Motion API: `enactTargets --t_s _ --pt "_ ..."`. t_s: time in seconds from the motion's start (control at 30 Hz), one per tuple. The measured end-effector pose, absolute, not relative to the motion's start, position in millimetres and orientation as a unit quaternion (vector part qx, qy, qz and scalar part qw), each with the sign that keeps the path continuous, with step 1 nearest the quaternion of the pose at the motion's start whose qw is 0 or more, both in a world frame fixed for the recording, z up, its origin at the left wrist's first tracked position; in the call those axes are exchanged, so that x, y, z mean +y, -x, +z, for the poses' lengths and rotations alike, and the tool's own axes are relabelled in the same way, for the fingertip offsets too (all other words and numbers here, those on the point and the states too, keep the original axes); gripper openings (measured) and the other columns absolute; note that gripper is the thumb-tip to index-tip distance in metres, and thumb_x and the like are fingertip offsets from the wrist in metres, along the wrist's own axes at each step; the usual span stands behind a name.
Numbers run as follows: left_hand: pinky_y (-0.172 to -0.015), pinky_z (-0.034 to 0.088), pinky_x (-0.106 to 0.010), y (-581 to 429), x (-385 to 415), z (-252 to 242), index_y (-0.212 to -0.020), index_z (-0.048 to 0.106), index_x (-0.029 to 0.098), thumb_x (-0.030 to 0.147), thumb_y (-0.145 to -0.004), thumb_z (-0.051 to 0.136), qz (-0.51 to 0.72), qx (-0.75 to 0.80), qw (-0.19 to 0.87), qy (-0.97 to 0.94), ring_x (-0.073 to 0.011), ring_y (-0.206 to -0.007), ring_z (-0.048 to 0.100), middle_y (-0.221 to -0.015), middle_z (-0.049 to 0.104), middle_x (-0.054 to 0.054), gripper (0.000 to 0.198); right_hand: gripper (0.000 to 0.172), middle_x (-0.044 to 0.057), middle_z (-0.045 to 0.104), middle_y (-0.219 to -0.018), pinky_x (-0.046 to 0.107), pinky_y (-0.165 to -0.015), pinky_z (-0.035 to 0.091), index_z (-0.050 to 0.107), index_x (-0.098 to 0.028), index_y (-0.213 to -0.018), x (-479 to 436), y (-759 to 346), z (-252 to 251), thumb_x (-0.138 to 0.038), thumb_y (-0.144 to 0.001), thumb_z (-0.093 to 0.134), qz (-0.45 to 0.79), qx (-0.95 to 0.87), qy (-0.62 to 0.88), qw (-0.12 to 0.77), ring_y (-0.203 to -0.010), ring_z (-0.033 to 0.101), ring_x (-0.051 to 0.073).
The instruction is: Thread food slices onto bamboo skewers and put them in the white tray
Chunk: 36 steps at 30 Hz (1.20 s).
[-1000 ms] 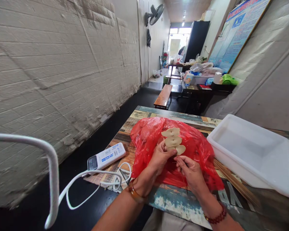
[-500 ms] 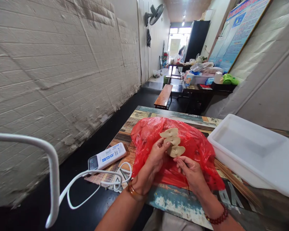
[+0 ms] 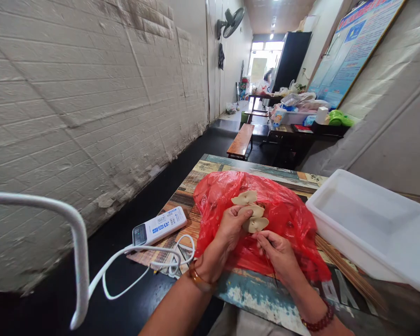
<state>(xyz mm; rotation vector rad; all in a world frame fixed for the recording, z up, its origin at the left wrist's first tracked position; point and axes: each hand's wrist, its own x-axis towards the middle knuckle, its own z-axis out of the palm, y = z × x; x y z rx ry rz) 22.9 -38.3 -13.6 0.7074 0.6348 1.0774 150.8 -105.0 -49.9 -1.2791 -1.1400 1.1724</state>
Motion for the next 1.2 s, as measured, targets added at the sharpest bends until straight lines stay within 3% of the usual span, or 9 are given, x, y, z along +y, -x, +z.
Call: enactTargets --t_s 0.37,0.7,1.0,1.2 --pt "-0.074 0.051 -0.031 -15.4 -31.4 -5.3 -0.1 0.068 0.011 0.034 -0.064 0.077 0.551 0.268 0.737 -0.286 -0.02 -0.076 0.067 -0.091 0.072 -0.011 0.044 0.038 -0.001 0.057 -0.059 0.022 -0.046 0.033 0.07 -0.017 -0.08 -105.5 -150.8 -50.0 -0.054 -0.075 0.065 0.489 -0.484 0.52 0.506 -0.049 0.049 0.011" --pt "-0.07 0.051 -0.03 -14.5 -31.5 -3.3 -0.092 0.071 0.009 0.036 -0.067 0.074 0.547 0.279 0.725 -0.313 -0.0203 -0.07 0.067 -0.081 0.073 -0.011 0.036 0.037 -0.001 0.056 -0.059 0.022 -0.047 0.035 0.07 -0.017 -0.081 -106.2 -149.6 -49.6 -0.053 -0.075 0.065 0.5 -0.482 0.516 0.502 -0.049 0.05 0.01" --pt "-0.062 0.05 -0.027 -17.0 -34.4 -6.5 -0.092 0.071 0.012 0.038 -0.064 0.076 0.536 0.296 0.721 -0.324 -0.0181 -0.064 0.066 -0.077 0.072 -0.008 0.039 0.035 -0.001 0.056 -0.06 0.022 -0.048 0.032 0.069 -0.016 -0.083 -107.0 -151.8 -54.1 -0.05 -0.078 0.063 0.487 -0.489 0.521 0.502 -0.05 0.048 0.01" --pt "-0.066 0.051 -0.031 -18.7 -34.0 -4.1 -0.095 0.069 0.011 0.041 -0.06 0.078 0.534 0.279 0.738 -0.304 -0.0202 -0.067 0.066 -0.077 0.071 -0.009 0.047 0.034 -0.001 0.056 -0.061 0.022 -0.047 0.03 0.069 -0.015 -0.085 -106.7 -152.4 -52.2 -0.048 -0.08 0.062 0.488 -0.486 0.526 0.499 -0.049 0.046 0.009"
